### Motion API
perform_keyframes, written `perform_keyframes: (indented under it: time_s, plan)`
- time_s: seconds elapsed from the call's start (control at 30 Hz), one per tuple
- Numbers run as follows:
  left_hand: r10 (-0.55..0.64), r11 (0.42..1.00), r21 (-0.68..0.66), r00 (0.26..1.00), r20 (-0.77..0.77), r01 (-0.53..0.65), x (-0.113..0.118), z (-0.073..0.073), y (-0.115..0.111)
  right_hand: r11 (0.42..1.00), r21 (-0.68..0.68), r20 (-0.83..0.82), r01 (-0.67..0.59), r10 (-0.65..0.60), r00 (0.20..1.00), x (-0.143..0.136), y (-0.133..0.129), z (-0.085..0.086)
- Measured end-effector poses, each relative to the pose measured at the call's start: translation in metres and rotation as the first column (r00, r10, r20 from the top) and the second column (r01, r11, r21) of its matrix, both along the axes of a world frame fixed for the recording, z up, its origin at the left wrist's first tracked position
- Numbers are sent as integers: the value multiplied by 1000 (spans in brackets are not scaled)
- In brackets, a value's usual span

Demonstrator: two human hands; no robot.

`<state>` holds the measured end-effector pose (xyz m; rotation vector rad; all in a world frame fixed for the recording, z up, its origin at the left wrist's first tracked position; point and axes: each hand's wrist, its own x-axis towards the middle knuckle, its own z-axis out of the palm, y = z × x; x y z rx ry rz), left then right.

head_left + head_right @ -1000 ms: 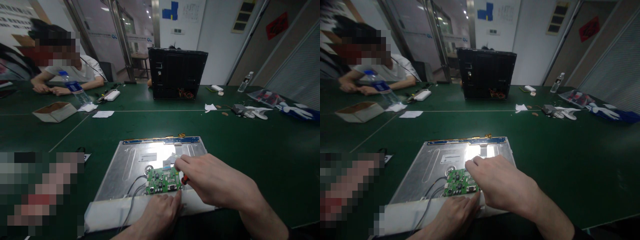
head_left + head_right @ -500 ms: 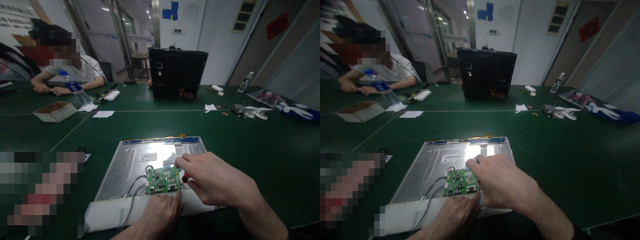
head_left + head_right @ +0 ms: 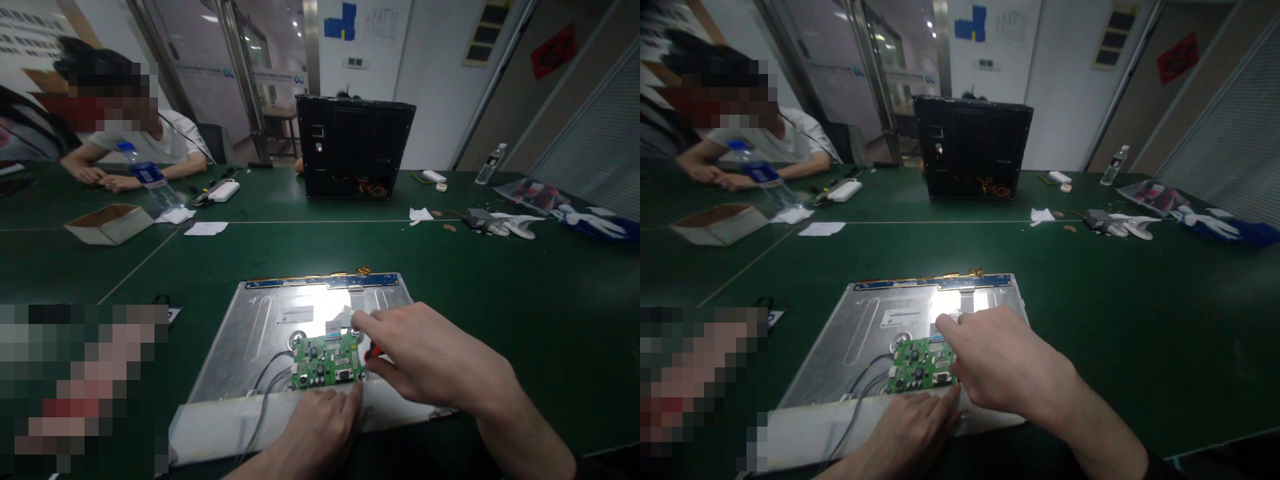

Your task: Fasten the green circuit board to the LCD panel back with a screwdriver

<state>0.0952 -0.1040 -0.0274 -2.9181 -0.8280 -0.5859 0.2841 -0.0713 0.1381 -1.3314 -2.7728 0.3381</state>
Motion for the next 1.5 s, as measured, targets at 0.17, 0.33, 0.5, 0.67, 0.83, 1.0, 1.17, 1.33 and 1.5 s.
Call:
perform_keyframes:
  time_s: [0.17, 0.33, 0.5, 0.67, 0.83, 1.0, 1.17, 1.33, 1.5]
  plan:
    - [-6, 1000, 15, 1000, 27, 6, 2, -1, 1, 996, 8, -10, -91, 91, 996, 1, 2, 0]
    - [8, 1000, -9, 1000, 1, -8, 2, -3, -1, 999, 21, -5, -42, 42, 999, 0, 2, -5]
    - [0, 1000, -26, 1000, -3, 0, 0, -4, -1, 999, 6, 33, 37, -37, 999, 0, 0, -3]
    - [7, 998, -58, 1000, -19, -8, 1, 1, 0, 996, -45, -33, -72, 71, 997, 1, 0, 3]
    - [-6, 1000, -31, 1000, 4, 6, 1, 2, 0, 995, 5, -6, -104, 104, 995, 0, 1, 0]
    - [4, 1000, -5, 1000, 5, -4, 0, -1, 0, 999, 38, 28, 20, -22, 999, -1, 1, -4]
    - [1, 1000, -20, 1000, -5, -1, 1, -1, -1, 999, 5, 36, 48, -49, 998, -1, 2, -1]
    - [5, 1000, -23, 1000, 0, -5, 2, 1, -1, 995, -48, -33, -87, 86, 996, 1, 1, 3]
    - [0, 1000, -20, 1000, 14, 0, 0, -1, 0, 995, -25, -24, -92, 92, 995, 0, 2, 2]
